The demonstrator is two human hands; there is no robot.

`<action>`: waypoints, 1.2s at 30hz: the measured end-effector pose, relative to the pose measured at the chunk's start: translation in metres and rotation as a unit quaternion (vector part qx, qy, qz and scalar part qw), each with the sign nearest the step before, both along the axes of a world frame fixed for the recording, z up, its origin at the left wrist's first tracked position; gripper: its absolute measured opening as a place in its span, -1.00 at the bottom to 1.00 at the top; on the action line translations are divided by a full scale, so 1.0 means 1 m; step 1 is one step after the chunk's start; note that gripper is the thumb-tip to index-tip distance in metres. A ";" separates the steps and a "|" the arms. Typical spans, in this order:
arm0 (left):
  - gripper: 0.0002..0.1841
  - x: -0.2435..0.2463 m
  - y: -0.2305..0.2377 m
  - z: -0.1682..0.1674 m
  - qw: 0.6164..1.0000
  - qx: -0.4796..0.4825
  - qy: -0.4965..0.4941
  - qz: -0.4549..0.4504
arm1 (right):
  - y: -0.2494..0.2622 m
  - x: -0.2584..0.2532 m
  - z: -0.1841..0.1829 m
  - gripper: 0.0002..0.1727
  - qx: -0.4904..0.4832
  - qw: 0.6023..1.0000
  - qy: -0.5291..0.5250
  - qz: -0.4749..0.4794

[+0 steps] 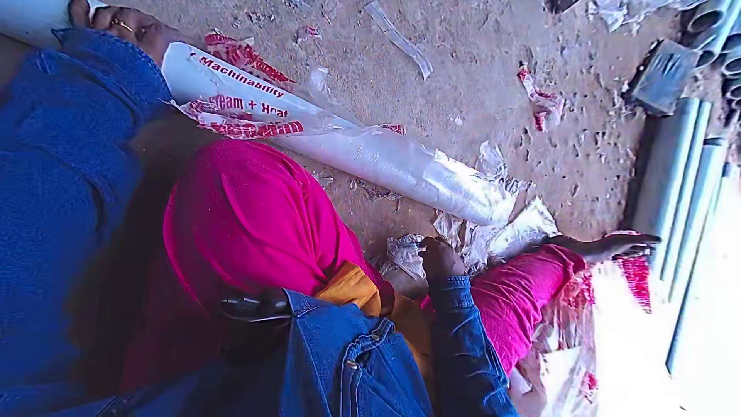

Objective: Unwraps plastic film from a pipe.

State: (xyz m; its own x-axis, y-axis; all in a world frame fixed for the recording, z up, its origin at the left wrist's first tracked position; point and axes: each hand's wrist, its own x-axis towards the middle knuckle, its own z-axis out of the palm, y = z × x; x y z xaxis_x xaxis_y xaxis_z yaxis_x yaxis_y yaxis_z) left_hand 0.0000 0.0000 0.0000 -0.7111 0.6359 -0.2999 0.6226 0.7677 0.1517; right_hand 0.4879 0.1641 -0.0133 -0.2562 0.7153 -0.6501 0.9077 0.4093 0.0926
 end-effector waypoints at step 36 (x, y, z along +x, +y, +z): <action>-0.30 -0.030 -0.018 -0.035 0.985 0.141 -0.040 -0.089 | -0.021 -0.375 0.032 -0.70 0.005 0.869 0.279 0.409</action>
